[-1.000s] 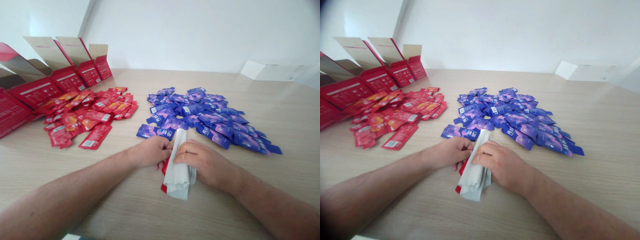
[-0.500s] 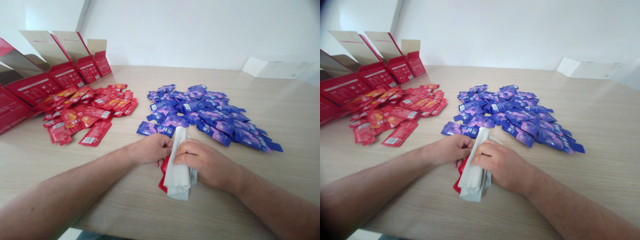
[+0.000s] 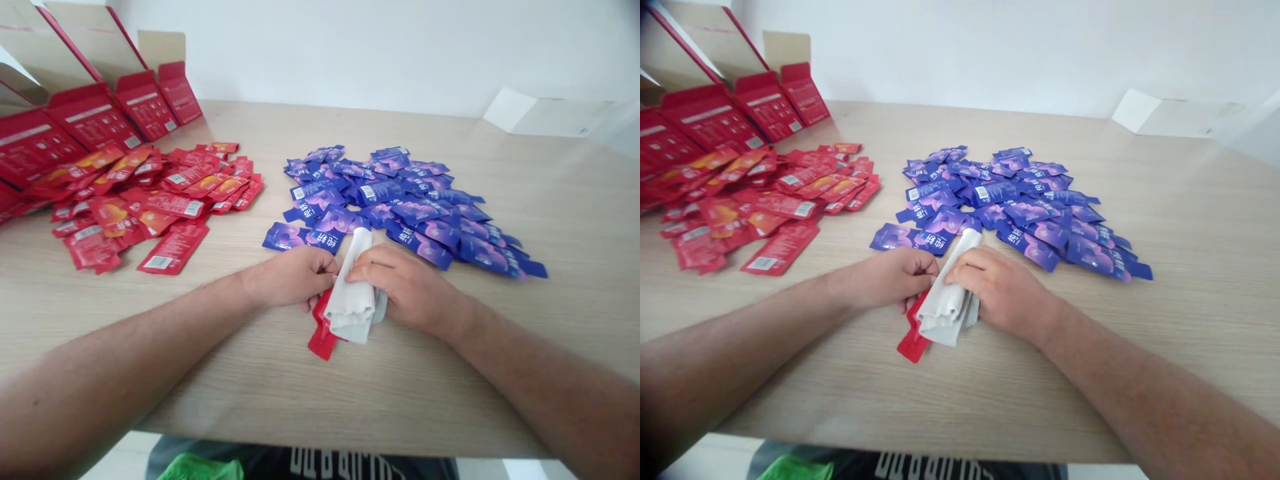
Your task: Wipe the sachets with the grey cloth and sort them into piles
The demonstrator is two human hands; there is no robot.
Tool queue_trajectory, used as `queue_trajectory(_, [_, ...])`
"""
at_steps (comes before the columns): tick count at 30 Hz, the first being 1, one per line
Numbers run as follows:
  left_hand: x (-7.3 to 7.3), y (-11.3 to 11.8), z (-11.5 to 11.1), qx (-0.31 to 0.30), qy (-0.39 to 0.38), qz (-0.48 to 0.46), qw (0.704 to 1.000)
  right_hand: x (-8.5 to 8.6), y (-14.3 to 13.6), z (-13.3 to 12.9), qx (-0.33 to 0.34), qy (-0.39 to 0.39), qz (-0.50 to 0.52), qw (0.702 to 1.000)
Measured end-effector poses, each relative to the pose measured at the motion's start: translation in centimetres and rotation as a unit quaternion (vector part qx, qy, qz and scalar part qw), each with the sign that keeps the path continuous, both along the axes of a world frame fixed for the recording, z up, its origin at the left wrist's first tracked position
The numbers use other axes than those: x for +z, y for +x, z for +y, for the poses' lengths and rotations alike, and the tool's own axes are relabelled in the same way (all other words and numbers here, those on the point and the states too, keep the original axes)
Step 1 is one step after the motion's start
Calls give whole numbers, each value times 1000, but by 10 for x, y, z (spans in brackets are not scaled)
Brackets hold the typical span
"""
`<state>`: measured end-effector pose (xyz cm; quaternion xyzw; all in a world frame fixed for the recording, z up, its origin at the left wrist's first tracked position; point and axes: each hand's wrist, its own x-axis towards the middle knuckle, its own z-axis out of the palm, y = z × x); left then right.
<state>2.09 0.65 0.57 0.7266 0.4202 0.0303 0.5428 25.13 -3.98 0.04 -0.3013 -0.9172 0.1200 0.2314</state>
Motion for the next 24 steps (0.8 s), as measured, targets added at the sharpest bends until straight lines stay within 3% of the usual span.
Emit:
queue_trajectory(4, [1, 1, 0, -5, 8, 4, 1000, 0, -1, -1, 38, -9, -11, 999])
queue_trajectory(8, [1, 1, -1, -7, 12, 3, 1000, 1, 0, -1, -11, 9, -5, 1000])
queue_trajectory(12, [2, 2, -1, -3, 23, 17, 1000, 1, 1, -1, 17, 8, -28, 999])
queue_trajectory(17, [4, 3, -1, 18, 32, 30, 999, -2, -10, -10, -15, 42, -15, 999])
queue_trajectory(22, [6, 5, -3, 24, 25, 41, 999, 1, -27, -25, 72, 35, -37, 996])
queue_trajectory(24, [6, 6, -3, 30, 16, 42, 999, 1, -24, -24, 67, 30, -36, 997])
